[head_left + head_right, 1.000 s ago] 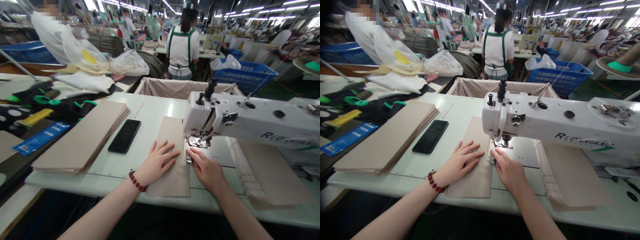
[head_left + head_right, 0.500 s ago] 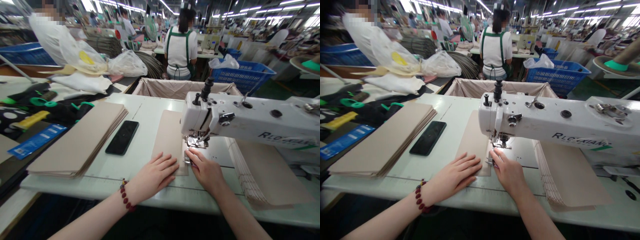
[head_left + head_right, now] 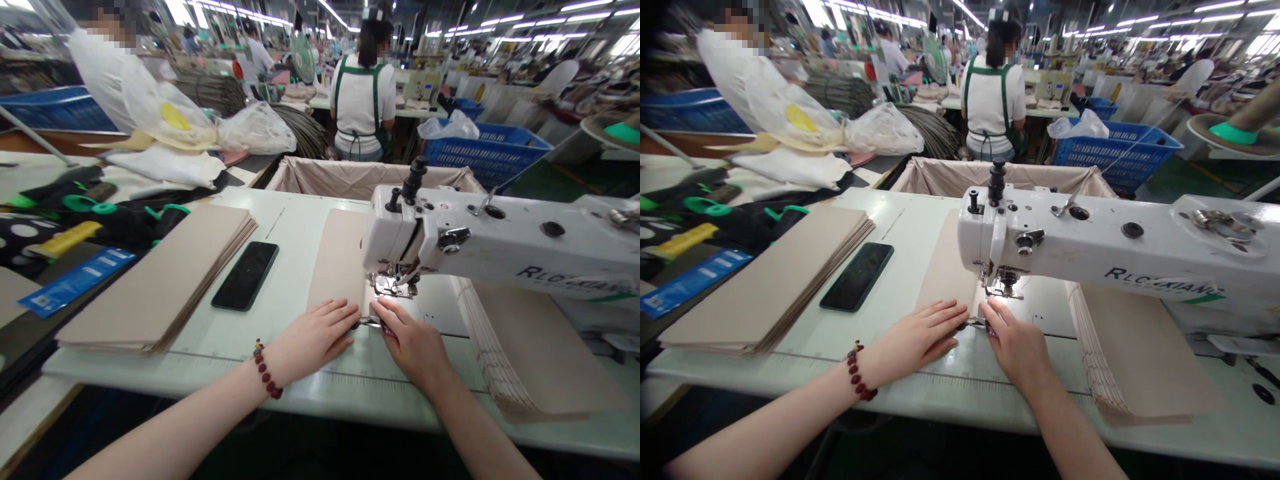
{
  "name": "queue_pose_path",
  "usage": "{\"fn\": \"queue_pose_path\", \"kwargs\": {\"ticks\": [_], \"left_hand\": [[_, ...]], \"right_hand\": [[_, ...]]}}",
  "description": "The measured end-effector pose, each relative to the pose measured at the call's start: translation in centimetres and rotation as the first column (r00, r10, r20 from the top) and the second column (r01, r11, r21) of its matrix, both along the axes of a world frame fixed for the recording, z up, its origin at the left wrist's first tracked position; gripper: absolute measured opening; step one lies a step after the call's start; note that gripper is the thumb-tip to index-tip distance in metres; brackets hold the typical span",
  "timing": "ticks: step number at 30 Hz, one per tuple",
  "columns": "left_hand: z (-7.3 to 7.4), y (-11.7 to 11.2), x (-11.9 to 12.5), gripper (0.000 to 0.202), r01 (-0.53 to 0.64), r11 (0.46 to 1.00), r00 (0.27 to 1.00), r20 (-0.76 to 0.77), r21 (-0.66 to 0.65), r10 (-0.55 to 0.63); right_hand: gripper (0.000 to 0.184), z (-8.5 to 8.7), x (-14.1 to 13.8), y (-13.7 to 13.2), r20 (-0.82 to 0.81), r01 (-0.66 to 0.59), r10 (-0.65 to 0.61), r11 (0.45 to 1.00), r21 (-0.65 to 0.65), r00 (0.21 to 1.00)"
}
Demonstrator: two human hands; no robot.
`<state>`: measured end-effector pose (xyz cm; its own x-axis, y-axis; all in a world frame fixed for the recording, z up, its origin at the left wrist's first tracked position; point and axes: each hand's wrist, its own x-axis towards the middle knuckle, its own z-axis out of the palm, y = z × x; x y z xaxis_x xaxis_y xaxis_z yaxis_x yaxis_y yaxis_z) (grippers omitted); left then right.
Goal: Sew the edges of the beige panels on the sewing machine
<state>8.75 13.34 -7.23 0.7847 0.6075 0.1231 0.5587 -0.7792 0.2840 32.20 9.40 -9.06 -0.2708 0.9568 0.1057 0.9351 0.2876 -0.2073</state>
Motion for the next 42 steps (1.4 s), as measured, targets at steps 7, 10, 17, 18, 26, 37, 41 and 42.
{"fn": "queue_pose_path", "kwargs": {"ticks": [7, 10, 17, 18, 26, 37, 41, 42], "left_hand": [[-0.1, 2.1, 0.5, 0.049, -0.031, 1.000, 0.999, -0.010, 0.002, 0.031], [-0.3, 3.1, 0.7, 0.049, -0.037, 0.999, 0.999, -0.027, 0.003, 0.037], [-1.4, 4.7, 1.2, 0.049, -0.075, 0.997, 0.997, -0.003, 0.027, 0.075], [-1.6, 4.8, 1.2, 0.049, -0.082, 0.996, 0.997, 0.000, 0.029, 0.082], [-1.9, 4.7, 1.2, 0.049, -0.095, 0.995, 0.995, 0.034, 0.017, 0.094], [-2.3, 4.8, 1.2, 0.051, -0.086, 0.996, 0.996, 0.021, 0.039, 0.086], [-2.5, 4.9, 1.2, 0.051, -0.087, 0.995, 0.996, 0.033, 0.041, 0.086], [-2.5, 5.0, 1.2, 0.051, -0.088, 0.995, 0.996, 0.038, 0.036, 0.086]], "right_hand": [[0.053, 0.0, 0.1, 0.0, -0.026, 0.005, -0.005, 1.000, -0.002, 1.000], [0.052, -0.1, 0.2, 0.0, -0.045, 0.006, -0.006, 1.000, 0.005, 0.999], [0.051, 0.0, 0.2, 0.0, -0.065, -0.003, 0.004, 1.000, 0.007, 0.998], [0.051, 0.0, 0.2, 0.0, -0.065, -0.005, 0.005, 1.000, 0.007, 0.998], [0.050, 0.1, 0.2, 0.0, -0.071, -0.006, 0.007, 1.000, 0.015, 0.997], [0.050, -0.1, 0.2, 0.1, -0.089, -0.016, 0.019, 0.999, 0.035, 0.996], [0.051, -0.3, 0.3, 0.1, -0.101, -0.023, 0.027, 0.999, 0.043, 0.995], [0.051, -0.3, 0.3, 0.1, -0.102, -0.022, 0.027, 0.999, 0.047, 0.994]]}}
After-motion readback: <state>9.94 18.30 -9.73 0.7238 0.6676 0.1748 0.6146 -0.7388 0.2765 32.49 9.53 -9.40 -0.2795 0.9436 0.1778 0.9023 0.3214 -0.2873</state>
